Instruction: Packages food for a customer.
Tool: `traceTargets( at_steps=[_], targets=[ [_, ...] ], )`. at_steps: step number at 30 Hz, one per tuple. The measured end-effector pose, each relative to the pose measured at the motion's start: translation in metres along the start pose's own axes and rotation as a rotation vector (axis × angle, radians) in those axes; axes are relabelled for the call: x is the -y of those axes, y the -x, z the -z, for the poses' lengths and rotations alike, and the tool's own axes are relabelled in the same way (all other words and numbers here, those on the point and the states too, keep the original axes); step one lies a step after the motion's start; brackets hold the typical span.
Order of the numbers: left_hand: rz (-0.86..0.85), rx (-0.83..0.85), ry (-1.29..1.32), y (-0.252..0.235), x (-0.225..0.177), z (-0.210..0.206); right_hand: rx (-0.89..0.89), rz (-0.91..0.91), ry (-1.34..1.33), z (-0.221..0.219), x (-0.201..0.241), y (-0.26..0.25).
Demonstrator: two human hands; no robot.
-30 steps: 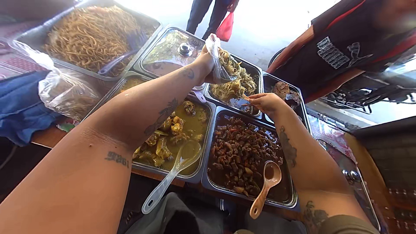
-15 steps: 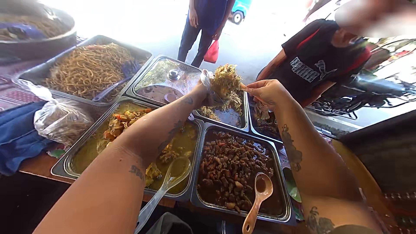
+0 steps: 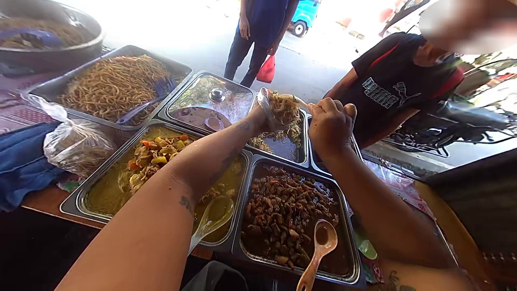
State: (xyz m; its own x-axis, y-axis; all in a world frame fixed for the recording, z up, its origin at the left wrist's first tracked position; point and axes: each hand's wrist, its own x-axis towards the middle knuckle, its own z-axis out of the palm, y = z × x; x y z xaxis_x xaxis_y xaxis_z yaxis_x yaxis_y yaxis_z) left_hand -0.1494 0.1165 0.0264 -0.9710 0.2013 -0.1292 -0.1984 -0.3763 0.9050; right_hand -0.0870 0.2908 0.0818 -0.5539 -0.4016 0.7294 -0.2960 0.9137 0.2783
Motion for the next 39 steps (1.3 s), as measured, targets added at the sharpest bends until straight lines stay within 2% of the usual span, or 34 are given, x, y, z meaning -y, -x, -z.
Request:
traceTargets(
  at_steps=[2,4,7,11,14,15,17,20,23,26,28,32,35,39],
  targets=[
    [0.0,0.016,0.019,-0.003,0.004,0.002,0.062,-0.06,-0.069,0.01,-0.009,-0.007],
    [-0.003,0.057,0.042,-0.001,0.002,0.003,0.17,-0.219,-0.148,0.025,-0.023,-0.017],
    [-0.011,0.042,0.022,0.003,0.001,0.001,0.482,-0.495,-0.229,0.033,-0.045,-0.024],
    [-0.039,0.007,0.064,-0.002,0.005,0.001,0.919,-0.635,-0.338,-0.022,-0.066,0.012],
    [-0.035,-0.081,0.122,-0.007,0.008,-0.007,1.082,-0.652,-0.445,-0.049,-0.049,0.043],
    [-0.043,-0.087,0.149,-0.007,0.008,-0.011,1.066,-0.661,-0.517,-0.049,-0.04,0.046],
    [-0.07,-0.108,0.201,-0.004,0.008,-0.021,0.908,-0.763,-0.75,-0.042,-0.018,0.044],
    [-0.152,-0.139,0.252,-0.003,0.011,-0.037,0.681,-1.159,-1.327,-0.024,0.012,0.03],
    [-0.244,-0.153,0.281,-0.003,0.015,-0.046,0.492,-1.373,-1.669,-0.023,0.023,0.021],
    [-0.271,-0.159,0.295,0.001,0.012,-0.044,0.365,-1.368,-1.755,-0.025,0.017,0.016],
    [-0.31,-0.124,0.225,0.005,0.012,-0.037,0.28,-1.393,-1.686,-0.023,0.011,0.008],
    [-0.353,-0.073,-0.164,0.014,0.012,-0.016,0.284,-1.349,-1.445,-0.02,-0.009,-0.018],
    [-0.377,-0.102,-0.351,0.023,0.012,-0.002,0.262,-1.193,-1.329,-0.008,0.0,-0.037],
    [-0.48,-0.154,-0.369,0.055,0.001,0.028,0.266,-0.808,-1.271,0.02,0.038,-0.056]
  ],
)
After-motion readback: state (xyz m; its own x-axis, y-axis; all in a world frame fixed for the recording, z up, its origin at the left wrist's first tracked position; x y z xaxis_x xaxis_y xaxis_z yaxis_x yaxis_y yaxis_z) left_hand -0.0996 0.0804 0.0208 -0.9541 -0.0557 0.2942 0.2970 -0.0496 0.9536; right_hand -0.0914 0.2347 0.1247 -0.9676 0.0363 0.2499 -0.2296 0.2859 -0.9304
